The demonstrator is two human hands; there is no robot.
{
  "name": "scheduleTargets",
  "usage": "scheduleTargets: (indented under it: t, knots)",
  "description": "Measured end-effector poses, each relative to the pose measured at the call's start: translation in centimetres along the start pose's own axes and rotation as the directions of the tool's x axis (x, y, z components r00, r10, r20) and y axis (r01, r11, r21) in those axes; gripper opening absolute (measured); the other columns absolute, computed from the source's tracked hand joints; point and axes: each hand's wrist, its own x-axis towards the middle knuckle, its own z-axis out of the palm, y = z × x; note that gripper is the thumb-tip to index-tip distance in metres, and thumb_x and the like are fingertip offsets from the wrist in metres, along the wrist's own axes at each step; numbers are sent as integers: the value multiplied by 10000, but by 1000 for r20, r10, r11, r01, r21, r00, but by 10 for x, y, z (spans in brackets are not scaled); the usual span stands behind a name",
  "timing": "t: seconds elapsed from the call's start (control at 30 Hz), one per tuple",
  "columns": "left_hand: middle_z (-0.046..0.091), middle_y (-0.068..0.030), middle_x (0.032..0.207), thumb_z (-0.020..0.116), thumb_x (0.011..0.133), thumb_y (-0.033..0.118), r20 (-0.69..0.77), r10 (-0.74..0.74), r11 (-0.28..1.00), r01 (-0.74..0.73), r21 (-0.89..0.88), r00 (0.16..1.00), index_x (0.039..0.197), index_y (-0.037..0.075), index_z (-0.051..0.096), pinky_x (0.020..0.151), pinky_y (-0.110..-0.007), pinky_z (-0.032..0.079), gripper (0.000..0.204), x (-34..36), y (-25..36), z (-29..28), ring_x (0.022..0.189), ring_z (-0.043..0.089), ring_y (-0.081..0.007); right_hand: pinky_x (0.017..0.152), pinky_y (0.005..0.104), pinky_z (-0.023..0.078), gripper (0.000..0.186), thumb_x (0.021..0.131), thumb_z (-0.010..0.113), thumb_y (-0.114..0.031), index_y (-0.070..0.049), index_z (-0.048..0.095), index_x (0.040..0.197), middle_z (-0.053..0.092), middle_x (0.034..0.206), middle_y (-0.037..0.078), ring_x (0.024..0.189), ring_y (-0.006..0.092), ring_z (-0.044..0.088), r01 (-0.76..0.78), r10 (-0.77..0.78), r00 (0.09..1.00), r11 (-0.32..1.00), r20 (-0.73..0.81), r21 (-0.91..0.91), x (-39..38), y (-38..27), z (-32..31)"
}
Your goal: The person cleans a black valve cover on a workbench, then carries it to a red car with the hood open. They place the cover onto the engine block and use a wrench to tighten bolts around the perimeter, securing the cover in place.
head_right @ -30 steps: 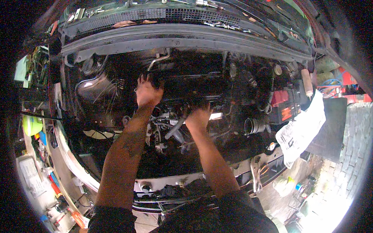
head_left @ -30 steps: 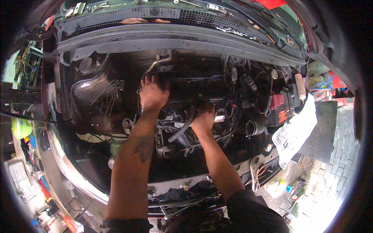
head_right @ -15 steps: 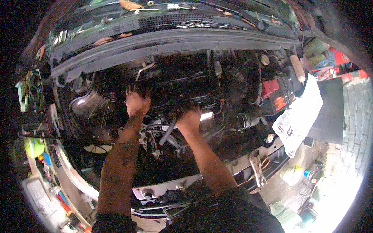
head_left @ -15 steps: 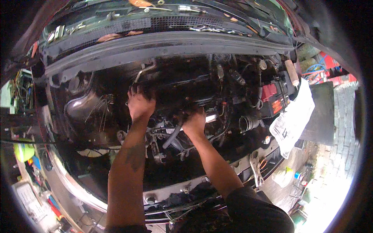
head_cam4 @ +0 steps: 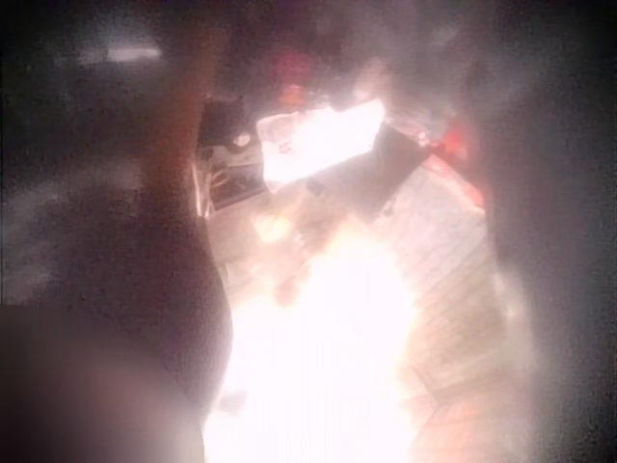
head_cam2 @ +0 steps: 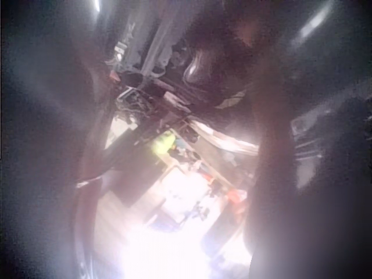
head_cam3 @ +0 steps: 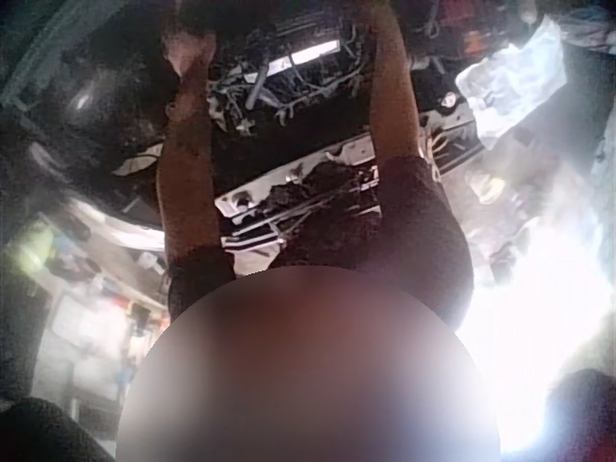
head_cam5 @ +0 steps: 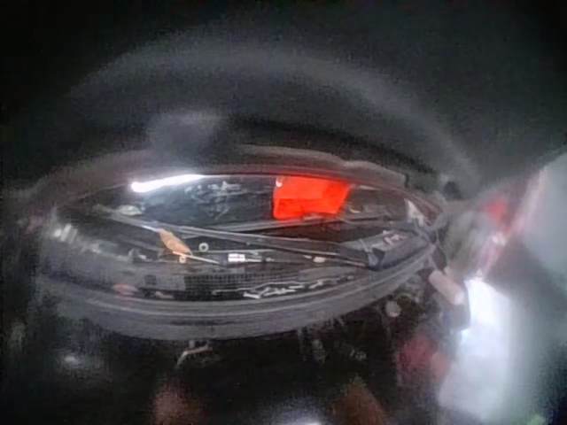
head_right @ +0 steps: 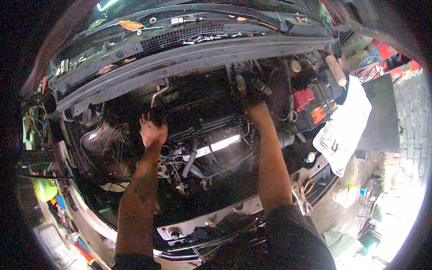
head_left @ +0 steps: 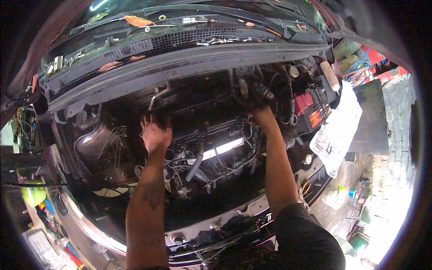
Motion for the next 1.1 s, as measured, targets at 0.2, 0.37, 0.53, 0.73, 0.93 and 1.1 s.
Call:
scheduleTargets:
  t: [0.2,0.37,0.53,0.73,0.93,1.1]
  knots:
    - [442,-241,1471,618,895,466,95,-53,998,57,-37,994,1403,-10,467,1187,-469,285,712,-3,5,-11,1411,349,-406,449,284,409,373,968,504,-238,-125,512,1324,581,828,13,544,132,508,-86,126,987,934,-96,347,-10,-18,19]
    - [433,-259,1470,643,884,455,31,-7,999,9,-38,1000,1402,-12,462,1165,-483,320,721,-3,7,-15,1409,347,-418,435,270,390,349,897,596,-90,-120,555,1242,588,856,7,562,116,510,-243,282,957,635,73,733,-30,-39,18]
    - [435,-262,1465,651,880,445,29,-52,997,53,-48,998,1394,2,465,1155,-496,332,704,-4,3,-7,1395,358,-440,427,258,379,384,823,656,20,-101,588,1181,594,869,9,566,105,510,-67,197,977,640,-80,766,-34,-43,22]
    - [433,-258,1451,613,896,416,20,-37,999,37,-12,999,1375,35,475,1115,-500,383,628,-3,3,-6,1356,394,-445,483,327,451,373,827,650,-11,-77,600,1191,643,952,77,618,205,595,-91,187,957,919,-222,384,-25,-19,36]
    - [438,-263,1451,614,893,417,22,1,998,0,-69,1000,1359,35,487,1120,-513,373,616,-3,-2,-4,1346,402,-463,761,457,544,329,824,690,-178,-81,665,1137,683,1076,180,894,394,668,-37,-71,818,984,-571,-176,-62,-67,53]
    - [475,-266,1414,630,884,423,-74,30,1000,-30,-1,997,1324,51,513,1086,-517,406,587,-5,-2,1,1329,424,-458,777,448,546,282,800,701,-191,-102,718,1067,679,1110,158,946,364,666,209,-218,970,974,-111,-86,-100,-116,103]
